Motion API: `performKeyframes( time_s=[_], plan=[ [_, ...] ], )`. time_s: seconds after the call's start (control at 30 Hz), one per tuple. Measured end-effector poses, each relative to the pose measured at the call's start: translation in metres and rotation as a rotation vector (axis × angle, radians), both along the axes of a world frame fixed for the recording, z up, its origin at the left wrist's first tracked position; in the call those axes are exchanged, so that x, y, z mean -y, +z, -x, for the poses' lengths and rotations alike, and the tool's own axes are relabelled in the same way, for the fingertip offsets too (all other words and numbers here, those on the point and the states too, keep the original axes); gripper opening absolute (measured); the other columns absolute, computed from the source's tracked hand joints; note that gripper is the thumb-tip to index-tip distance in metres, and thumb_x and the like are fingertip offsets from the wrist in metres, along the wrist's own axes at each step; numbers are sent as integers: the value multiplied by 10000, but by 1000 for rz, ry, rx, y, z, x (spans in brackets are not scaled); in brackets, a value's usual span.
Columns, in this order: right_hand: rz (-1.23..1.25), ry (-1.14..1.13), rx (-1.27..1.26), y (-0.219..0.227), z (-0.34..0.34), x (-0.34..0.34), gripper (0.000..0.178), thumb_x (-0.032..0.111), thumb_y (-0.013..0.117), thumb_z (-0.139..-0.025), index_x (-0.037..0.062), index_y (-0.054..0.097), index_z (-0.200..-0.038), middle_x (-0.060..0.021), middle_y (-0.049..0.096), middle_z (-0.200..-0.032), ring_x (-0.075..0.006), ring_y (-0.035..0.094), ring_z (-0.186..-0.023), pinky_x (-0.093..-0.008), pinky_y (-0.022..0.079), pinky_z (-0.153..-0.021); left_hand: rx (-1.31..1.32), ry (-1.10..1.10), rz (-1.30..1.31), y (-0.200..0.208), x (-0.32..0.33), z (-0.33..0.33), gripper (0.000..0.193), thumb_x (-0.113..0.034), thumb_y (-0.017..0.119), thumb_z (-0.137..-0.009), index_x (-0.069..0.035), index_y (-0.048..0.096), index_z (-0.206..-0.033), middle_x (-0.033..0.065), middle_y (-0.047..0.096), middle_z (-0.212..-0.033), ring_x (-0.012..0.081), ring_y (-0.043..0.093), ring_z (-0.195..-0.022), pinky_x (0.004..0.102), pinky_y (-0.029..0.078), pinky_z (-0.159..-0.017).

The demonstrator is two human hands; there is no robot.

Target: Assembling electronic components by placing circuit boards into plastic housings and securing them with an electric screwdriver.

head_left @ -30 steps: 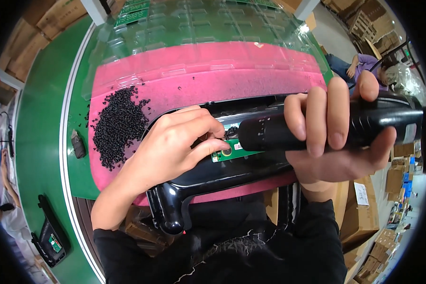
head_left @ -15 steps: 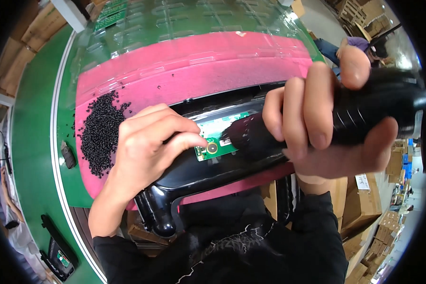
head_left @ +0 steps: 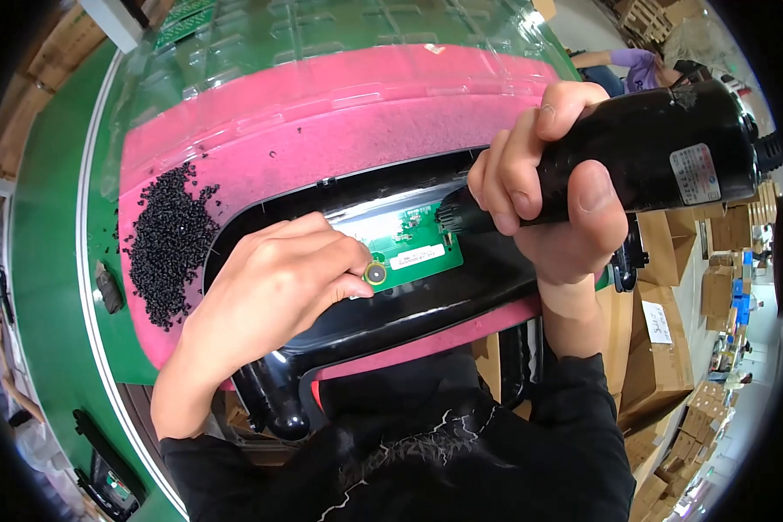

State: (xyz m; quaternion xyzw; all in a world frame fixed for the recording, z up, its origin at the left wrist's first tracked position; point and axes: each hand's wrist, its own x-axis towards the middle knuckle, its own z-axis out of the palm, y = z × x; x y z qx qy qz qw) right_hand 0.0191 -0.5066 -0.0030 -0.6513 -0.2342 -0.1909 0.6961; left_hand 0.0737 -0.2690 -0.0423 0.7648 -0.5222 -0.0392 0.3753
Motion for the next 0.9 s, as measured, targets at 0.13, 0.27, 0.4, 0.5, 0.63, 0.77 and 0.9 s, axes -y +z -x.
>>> performKeyframes(
  time_s=[0.13, 0.27, 0.4, 0.5, 0.63, 0.77, 0.9],
  plan=[
    [71, -26, 3, 4, -1, -1, 381, 378, 602, -918, 73, 456, -1095, -18, 455, -611, -121, 433, -455, -288, 396, -490, -42, 25, -37, 2, 1, 2, 177, -127, 748, -818, -10, 617, -835, 93, 732, -929, 290, 676, -747, 373, 540, -672],
    [109, -43, 16, 3, -5, -4, 357, 335, 627, -908, 56, 471, -1066, -21, 458, -595, -107, 423, -449, -261, 388, -467, -83, 60, -101, 6, 0, 6, 181, -141, 737, -829, -6, 617, -831, 99, 735, -947, 303, 681, -730, 376, 543, -662],
    [114, -125, 19, 1, -4, -10, 359, 325, 648, -903, 46, 487, -1063, -25, 467, -594, -108, 424, -451, -256, 400, -476, -81, 74, -132, 8, -1, 6, 174, -150, 728, -839, -9, 626, -830, 93, 736, -958, 306, 682, -736, 373, 546, -668],
    [133, -172, -24, 7, 0, -13, 359, 347, 636, -912, 54, 499, -1068, -14, 461, -599, -110, 428, -455, -270, 394, -492, -66, 75, -144, 4, -2, 5, 179, -161, 732, -836, -11, 634, -831, 97, 735, -943, 307, 686, -743, 373, 548, -673],
    [-269, 219, 33, 19, 8, -15, 417, 471, 548, -953, 106, 510, -1150, 28, 501, -652, -106, 458, -479, -306, 394, -544, 71, 18, -32, 2, -2, 2, 182, -172, 742, -828, -14, 655, -849, 116, 726, -875, 301, 691, -741, 373, 547, -673],
    [-382, 379, 76, 37, 14, -27, 412, 479, 528, -969, 120, 498, -1169, 19, 531, -714, -115, 512, -541, -318, 447, -628, 116, -39, 223, 8, 0, -1, 216, -154, 790, -783, -7, 641, -835, 92, 690, -773, 264, 662, -668, 340, 527, -612],
    [-236, 441, 166, 42, 7, -26, 422, 479, 536, -968, 116, 493, -1178, 17, 535, -730, -118, 521, -557, -329, 452, -644, 129, 20, 313, 10, -2, 1, 229, -167, 808, -749, -24, 645, -822, 76, 664, -723, 260, 657, -653, 352, 530, -575]
  ],
)
